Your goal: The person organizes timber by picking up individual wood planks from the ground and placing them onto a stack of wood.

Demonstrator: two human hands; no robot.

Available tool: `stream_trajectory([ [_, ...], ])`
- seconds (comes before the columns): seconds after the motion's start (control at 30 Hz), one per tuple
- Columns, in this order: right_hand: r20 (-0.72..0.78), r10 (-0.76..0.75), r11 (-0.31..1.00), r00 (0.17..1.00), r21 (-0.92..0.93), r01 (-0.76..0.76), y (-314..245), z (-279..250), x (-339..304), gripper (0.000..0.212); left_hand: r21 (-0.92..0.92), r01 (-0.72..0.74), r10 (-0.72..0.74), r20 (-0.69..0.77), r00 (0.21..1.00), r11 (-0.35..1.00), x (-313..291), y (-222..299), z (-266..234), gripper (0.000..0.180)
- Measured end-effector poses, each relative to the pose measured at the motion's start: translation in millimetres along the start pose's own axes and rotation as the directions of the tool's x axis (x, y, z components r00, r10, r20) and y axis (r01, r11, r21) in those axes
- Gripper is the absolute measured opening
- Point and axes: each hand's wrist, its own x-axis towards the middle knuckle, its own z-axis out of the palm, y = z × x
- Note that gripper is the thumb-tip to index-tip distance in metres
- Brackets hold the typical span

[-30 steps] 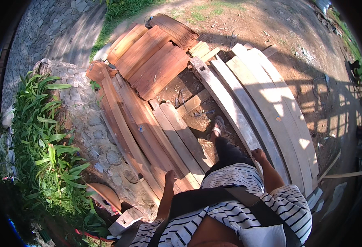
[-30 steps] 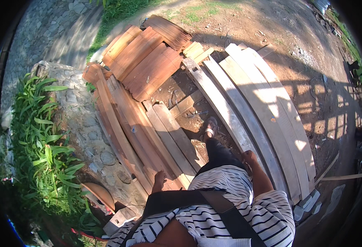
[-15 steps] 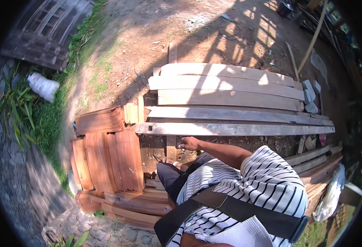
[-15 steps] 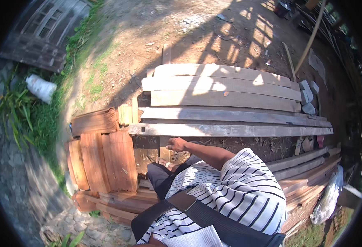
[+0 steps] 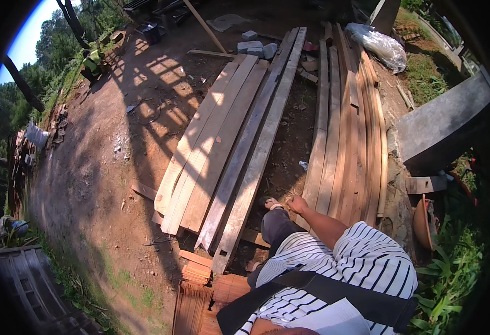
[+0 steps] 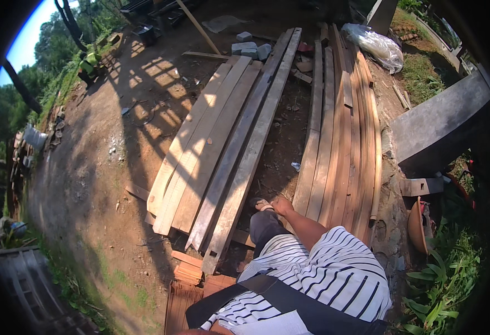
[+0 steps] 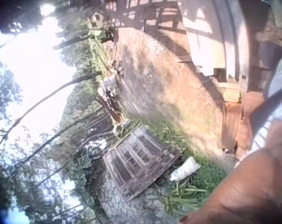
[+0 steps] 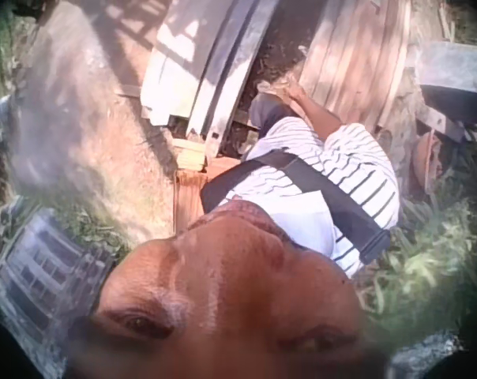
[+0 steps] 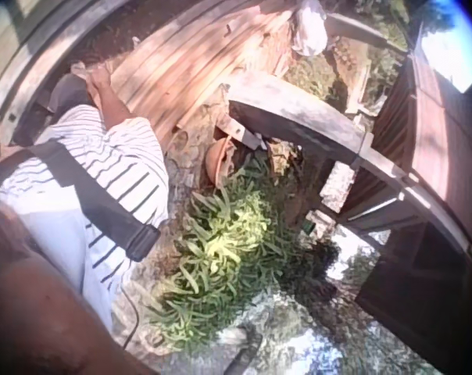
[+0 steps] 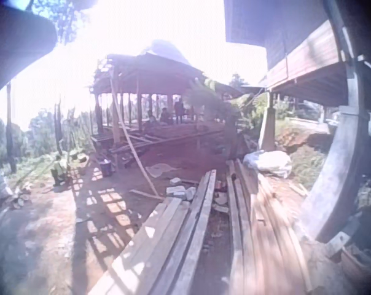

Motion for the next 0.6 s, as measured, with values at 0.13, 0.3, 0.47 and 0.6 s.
stream_trajectory([
  [0.13, 0.215, -0.007, 1.0, 0.977, 0.029, 0.0, 13, -19, -117, 0.038, 0.118, -0.031, 0.032, -0.008, 0.999, 0.992, 35, 47, -70, 0.052],
  [0.3, 0.246, -0.166, 0.974, 0.955, -0.113, 0.199, -14, 1, -200, 0.042, 0.032, 0.046, -0.049, 0.101, 0.994, 0.998, 109, 32, -27, 0.043],
  [0.47, 0.59, -0.215, 0.967, 0.778, 0.239, 0.086, -25, 103, -230, 0.035, 0.516, 0.017, -0.132, 0.186, 0.974, 0.856, 115, -4, 21, 0.036],
  [0.6, 0.808, -0.038, 0.884, 0.588, 0.302, -0.358, 21, 173, -271, 0.03, 0.666, -0.297, 0.144, 0.276, 0.95, 0.684, 119, 6, 74, 0.063],
])
